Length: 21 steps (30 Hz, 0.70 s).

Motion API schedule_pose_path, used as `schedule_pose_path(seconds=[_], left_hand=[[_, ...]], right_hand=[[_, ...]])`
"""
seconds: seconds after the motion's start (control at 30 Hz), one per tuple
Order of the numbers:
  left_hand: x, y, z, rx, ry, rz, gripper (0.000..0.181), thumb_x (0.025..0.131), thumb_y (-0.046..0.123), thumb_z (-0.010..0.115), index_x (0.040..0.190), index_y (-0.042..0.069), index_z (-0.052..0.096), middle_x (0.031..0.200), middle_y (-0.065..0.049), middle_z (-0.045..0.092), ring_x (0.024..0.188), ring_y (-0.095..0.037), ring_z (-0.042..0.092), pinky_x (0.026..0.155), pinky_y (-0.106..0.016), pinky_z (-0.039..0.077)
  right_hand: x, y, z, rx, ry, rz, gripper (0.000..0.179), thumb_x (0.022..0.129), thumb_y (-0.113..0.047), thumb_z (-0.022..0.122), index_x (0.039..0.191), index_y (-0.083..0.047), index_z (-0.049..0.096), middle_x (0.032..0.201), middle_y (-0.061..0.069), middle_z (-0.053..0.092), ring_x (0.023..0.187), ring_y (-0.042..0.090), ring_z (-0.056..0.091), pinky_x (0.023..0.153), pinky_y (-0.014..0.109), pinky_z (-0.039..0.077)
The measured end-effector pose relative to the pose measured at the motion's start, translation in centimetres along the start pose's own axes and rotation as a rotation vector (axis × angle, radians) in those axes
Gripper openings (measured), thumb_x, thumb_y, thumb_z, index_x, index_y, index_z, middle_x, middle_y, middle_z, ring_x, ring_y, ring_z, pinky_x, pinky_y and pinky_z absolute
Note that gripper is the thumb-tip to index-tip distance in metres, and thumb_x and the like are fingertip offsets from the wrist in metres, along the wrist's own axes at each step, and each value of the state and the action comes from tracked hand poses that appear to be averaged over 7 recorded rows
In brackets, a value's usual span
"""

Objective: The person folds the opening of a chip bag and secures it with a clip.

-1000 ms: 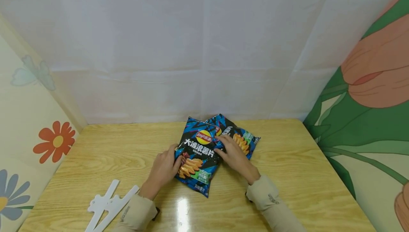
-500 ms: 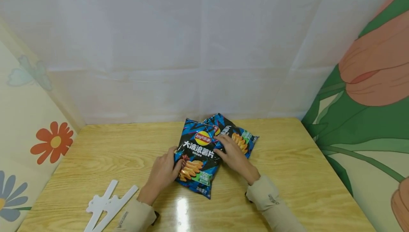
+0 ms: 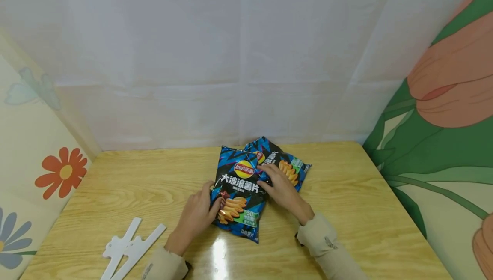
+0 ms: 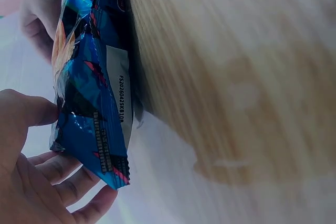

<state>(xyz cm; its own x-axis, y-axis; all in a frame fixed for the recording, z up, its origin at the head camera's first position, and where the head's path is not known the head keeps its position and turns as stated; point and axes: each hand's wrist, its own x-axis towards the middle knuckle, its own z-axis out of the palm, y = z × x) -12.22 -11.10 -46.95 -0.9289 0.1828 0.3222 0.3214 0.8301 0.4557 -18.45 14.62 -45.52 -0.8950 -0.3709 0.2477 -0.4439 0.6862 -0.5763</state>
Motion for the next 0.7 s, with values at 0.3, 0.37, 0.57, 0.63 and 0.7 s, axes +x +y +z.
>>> schedule_pose_path(seconds=[0.3,0.37,0.57,0.63,0.7], left_hand=[[-0.6,0.2,0.0,-0.028,-0.026,-0.045,0.053,0.095,0.025,0.068,0.134,-0.004,0.047,0.101,-0.024,0.071,0.084,-0.036,0.069,0.075,-0.05,0.056],[-0.7,0.3,0.0,-0.034,-0.035,-0.056,0.053,0.095,0.025,0.067,0.134,-0.004,0.047,0.102,-0.023,0.071,0.084,-0.035,0.07,0.075,-0.049,0.056],[-1.1,0.6,-0.2,-0.065,-0.047,-0.07,0.053,0.095,0.024,0.067,0.134,-0.005,0.047,0.101,-0.022,0.071,0.083,-0.031,0.07,0.072,-0.046,0.056],[-1.3,0.8,-0.2,-0.058,-0.053,-0.078,0.052,0.095,0.024,0.067,0.133,-0.005,0.048,0.101,-0.022,0.071,0.083,-0.031,0.07,0.072,-0.046,0.056],[-1.4,0.9,-0.2,-0.052,-0.053,-0.083,0.051,0.094,0.024,0.068,0.132,-0.004,0.048,0.101,-0.023,0.071,0.083,-0.033,0.07,0.072,-0.047,0.055]], right_hand=[[-0.1,-0.1,0.1,0.021,0.006,0.007,0.044,0.093,-0.013,0.07,0.134,-0.003,0.059,0.131,0.015,0.06,0.121,0.032,0.058,0.1,0.049,0.049],[-0.1,-0.2,0.1,0.024,0.008,0.001,0.044,0.093,-0.013,0.069,0.134,-0.003,0.059,0.13,0.015,0.06,0.121,0.032,0.058,0.1,0.049,0.049],[-0.3,-0.5,0.1,0.031,0.016,-0.013,0.044,0.092,-0.012,0.07,0.133,-0.002,0.059,0.129,0.016,0.06,0.12,0.033,0.059,0.1,0.051,0.049],[-0.4,-0.6,0.0,0.04,0.018,-0.011,0.044,0.092,-0.012,0.07,0.133,-0.002,0.059,0.129,0.016,0.06,0.12,0.034,0.059,0.099,0.051,0.049],[-0.4,-0.7,-0.1,0.044,0.019,-0.009,0.043,0.092,-0.012,0.07,0.133,-0.002,0.059,0.128,0.017,0.06,0.12,0.034,0.059,0.099,0.051,0.049]])
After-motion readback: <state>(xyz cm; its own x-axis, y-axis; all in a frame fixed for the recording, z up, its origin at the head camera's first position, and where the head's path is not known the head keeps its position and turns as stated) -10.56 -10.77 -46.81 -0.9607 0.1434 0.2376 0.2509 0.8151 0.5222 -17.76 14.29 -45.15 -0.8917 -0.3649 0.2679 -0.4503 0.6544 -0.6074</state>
